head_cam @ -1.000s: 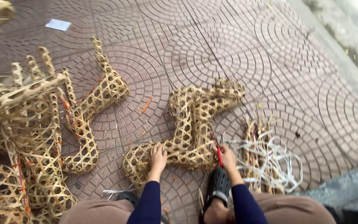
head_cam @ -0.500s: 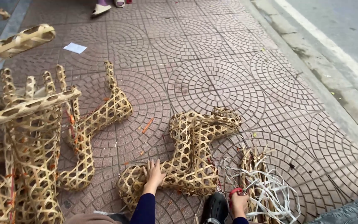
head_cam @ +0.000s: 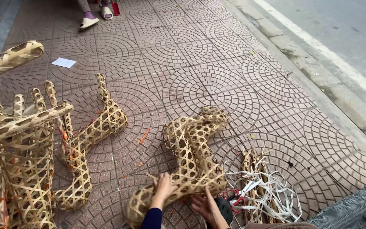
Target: Assembling animal-shaped bamboo structures by tying woven components together with plastic strips and trimming them with scissors.
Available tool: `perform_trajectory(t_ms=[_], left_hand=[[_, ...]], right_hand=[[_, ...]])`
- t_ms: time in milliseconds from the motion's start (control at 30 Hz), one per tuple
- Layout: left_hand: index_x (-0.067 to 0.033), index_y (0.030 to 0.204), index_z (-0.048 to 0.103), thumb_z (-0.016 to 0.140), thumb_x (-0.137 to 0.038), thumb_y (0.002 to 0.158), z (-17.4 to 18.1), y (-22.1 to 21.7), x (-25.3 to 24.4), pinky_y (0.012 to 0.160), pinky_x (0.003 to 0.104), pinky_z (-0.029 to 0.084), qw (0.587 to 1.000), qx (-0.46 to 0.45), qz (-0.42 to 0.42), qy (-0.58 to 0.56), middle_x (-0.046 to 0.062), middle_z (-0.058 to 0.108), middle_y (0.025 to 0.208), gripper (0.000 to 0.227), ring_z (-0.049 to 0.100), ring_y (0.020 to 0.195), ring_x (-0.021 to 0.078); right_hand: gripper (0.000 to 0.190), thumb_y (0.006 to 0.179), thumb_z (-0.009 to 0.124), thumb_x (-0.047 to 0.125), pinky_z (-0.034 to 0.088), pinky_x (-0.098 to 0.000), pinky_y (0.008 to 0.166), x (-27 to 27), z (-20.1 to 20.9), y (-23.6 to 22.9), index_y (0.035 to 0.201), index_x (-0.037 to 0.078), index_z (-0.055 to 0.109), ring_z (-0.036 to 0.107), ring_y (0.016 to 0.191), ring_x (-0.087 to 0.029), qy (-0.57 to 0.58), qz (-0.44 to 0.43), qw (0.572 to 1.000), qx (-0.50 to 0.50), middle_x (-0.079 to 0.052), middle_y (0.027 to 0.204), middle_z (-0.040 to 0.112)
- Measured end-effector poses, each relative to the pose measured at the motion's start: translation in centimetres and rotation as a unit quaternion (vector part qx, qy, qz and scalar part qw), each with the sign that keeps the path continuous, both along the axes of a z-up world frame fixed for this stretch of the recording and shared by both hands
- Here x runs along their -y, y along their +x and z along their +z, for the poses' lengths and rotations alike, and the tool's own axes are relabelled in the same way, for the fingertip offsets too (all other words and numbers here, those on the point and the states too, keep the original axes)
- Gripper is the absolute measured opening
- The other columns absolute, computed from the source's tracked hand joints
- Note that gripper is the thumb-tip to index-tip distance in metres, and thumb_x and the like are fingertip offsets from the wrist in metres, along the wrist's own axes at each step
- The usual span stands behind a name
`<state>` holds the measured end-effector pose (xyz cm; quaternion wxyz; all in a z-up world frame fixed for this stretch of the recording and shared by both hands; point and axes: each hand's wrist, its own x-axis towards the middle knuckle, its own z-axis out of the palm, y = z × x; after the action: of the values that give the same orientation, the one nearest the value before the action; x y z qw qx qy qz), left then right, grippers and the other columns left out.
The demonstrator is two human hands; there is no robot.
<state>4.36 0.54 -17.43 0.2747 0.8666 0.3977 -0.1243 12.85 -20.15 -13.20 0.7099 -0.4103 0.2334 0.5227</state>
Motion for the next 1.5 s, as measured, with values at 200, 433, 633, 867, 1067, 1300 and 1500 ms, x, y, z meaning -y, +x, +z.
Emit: perform_trajectory(t_ms=[200, 433, 633, 867, 1067, 1300, 1500], left_hand=[[-0.0004, 0.131, 0.04, 0.076, -0.028, 0.085, 2.1, 2.0, 6.4, 0.116, 0.057, 0.028, 0.981, 0.116, 0.101, -0.116, 0.01, 0.061, 0.114, 0.064, 0.066, 0.1, 0.0232], [0.0016, 0.154, 0.007, 0.073, -0.033, 0.089, 6.3, 1.6, 5.4, 0.114, 0.049, 0.041, 0.962, 0.117, 0.137, -0.208, 0.022, 0.019, 0.159, 0.098, 0.037, 0.14, 0.0335], [0.0004, 0.137, 0.043, 0.079, -0.022, 0.082, 8.5, 0.3, 3.7, 0.106, 0.043, 0.052, 0.929, 0.132, 0.189, -0.288, 0.019, 0.056, 0.133, 0.069, 0.062, 0.121, 0.028], [0.0012, 0.131, 0.045, 0.075, -0.007, 0.083, 12.1, 0.5, 3.4, 0.083, 0.033, 0.06, 0.879, 0.248, 0.227, -0.338, 0.018, 0.06, 0.116, 0.057, 0.069, 0.091, 0.0228], [0.0038, 0.116, 0.055, 0.088, -0.015, 0.072, 13.5, 0.9, 4.5, 0.087, 0.045, 0.051, 0.872, 0.378, 0.18, -0.253, 0.025, 0.063, 0.106, 0.058, 0.062, 0.106, 0.0356], [-0.0028, 0.121, 0.046, 0.073, -0.001, 0.082, 17.2, 0.0, 4.3, 0.095, 0.043, 0.059, 0.839, 0.408, 0.202, -0.299, 0.014, 0.068, 0.106, 0.047, 0.072, 0.098, 0.0234], [-0.0064, 0.106, 0.052, 0.077, 0.003, 0.077, 14.6, 0.1, 4.7, 0.086, 0.037, 0.058, 0.865, 0.434, 0.186, -0.169, 0.008, 0.06, 0.1, 0.039, 0.064, 0.091, 0.0203]], right_hand=[[0.079, 0.079, 0.066, 0.016, 0.037, -0.0595, 0.106, -0.9, 3.8, 1.8, 0.144, 0.0, 0.024, 0.046, 0.128, -0.046, -0.052, -0.129, 0.987, 0.082, -0.036, 0.138, 0.044], [0.098, 0.085, 0.062, 0.016, 0.046, -0.0544, 0.097, -0.2, 5.2, 5.5, 0.157, 0.018, -0.003, 0.052, 0.113, -0.036, -0.052, -0.183, 0.966, 0.176, -0.026, 0.128, 0.048], [0.075, 0.094, 0.046, 0.046, 0.047, -0.0507, 0.097, 2.2, 12.5, 7.8, 0.152, 0.007, 0.019, 0.047, 0.124, -0.037, -0.275, -0.184, 0.856, 0.396, -0.021, 0.149, 0.033], [0.074, 0.094, 0.059, 0.029, 0.046, -0.0503, 0.104, 4.9, 10.0, 13.9, 0.15, 0.007, 0.017, 0.046, 0.128, -0.037, -0.267, -0.123, 0.798, 0.526, -0.025, 0.146, 0.037], [0.059, 0.088, 0.072, 0.029, 0.042, -0.0596, 0.105, 1.9, 8.5, 7.1, 0.14, 0.011, 0.052, 0.05, 0.128, -0.047, -0.255, 0.262, 0.645, 0.671, -0.024, 0.139, 0.053], [0.106, 0.078, 0.082, 0.047, 0.029, -0.0496, 0.117, -1.5, 9.4, 2.4, 0.158, 0.023, 0.015, 0.027, 0.142, -0.038, -0.222, 0.571, 0.432, 0.662, -0.02, 0.158, 0.022], [0.079, 0.079, 0.075, 0.026, 0.032, -0.0579, 0.109, -3.2, 8.1, -2.0, 0.146, 0.019, 0.035, 0.039, 0.132, -0.039, -0.151, 0.561, 0.424, 0.695, -0.013, 0.146, 0.04]])
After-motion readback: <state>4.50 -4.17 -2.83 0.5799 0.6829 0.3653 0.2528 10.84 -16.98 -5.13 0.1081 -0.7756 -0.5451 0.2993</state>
